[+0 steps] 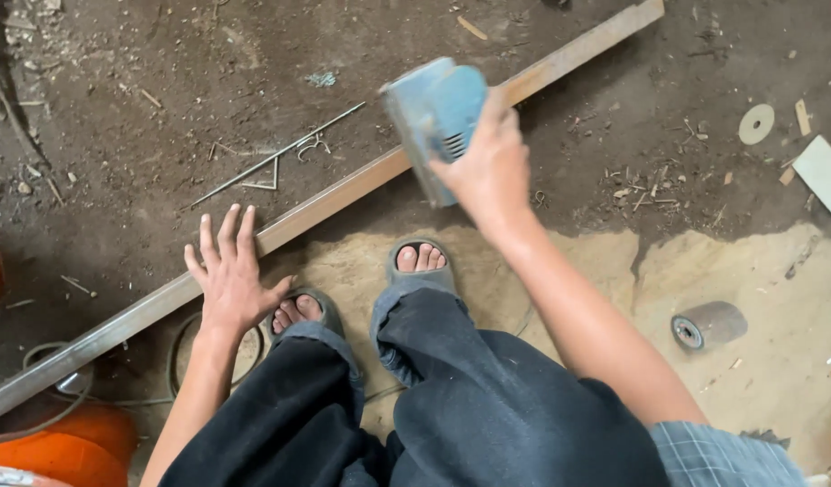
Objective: Using an electric sheet sander to smooth the surface of a long metal beam on a workshop floor.
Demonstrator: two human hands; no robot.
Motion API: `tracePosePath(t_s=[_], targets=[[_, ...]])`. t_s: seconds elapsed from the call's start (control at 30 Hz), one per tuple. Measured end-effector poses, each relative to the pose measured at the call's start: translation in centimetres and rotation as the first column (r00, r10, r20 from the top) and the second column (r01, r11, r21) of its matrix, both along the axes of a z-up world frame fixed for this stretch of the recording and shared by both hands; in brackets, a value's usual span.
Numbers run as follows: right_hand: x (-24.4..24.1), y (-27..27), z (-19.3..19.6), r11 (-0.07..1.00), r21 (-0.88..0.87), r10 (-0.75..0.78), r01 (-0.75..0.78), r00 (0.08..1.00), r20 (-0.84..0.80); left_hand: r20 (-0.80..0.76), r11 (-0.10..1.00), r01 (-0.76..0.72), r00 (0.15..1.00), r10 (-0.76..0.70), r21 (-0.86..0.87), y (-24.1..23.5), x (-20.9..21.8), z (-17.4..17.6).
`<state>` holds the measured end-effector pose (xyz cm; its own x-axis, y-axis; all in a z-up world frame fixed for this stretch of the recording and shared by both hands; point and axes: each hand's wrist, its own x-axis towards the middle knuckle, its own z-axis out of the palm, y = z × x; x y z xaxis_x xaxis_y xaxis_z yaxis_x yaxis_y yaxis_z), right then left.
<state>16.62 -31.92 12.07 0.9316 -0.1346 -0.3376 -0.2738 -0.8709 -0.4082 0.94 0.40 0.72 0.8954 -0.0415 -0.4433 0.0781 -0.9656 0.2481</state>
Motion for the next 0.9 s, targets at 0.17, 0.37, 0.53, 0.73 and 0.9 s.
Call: tracePosePath(t_s=[0.17, 0.37, 0.53, 0.73, 0.9], targets=[[-1.3, 1.1, -2.0, 0.997, 0.001, 0.071, -0.071, 0.995, 0.067, -0.171, 0.995, -0.1, 0.98, 0.098, -0.003, -0.8, 1.1, 1.7], [1.0, -1.6, -1.3, 0.999, -0.006, 0.037, -0.037, 0.999, 0.014, -0.012, 1.0, 0.012, 1.0, -0.012, 0.012, 0.2, 0.0, -0.4], [3.3, -6.0, -1.5, 0.999, -0.005, -0.054, 0.054, 0.998, 0.042, -0.05, 1.0, -0.001, 0.999, 0.001, 0.004, 0.1, 0.2, -0.1], [6.4, -12.6, -3.4, 0.991, -0.08, -0.096, 0.105, 0.99, 0.105, -0.056, 1.0, -0.013, 0.998, 0.014, 0.017, -0.1, 0.2, 0.1], [7.9, -17.3, -6.1, 0.95, -0.234, -0.197, 0.207, 0.978, 0.065, 0.018, 0.999, 0.016, 1.0, -0.017, 0.035, -0.1, -0.1, -0.3]])
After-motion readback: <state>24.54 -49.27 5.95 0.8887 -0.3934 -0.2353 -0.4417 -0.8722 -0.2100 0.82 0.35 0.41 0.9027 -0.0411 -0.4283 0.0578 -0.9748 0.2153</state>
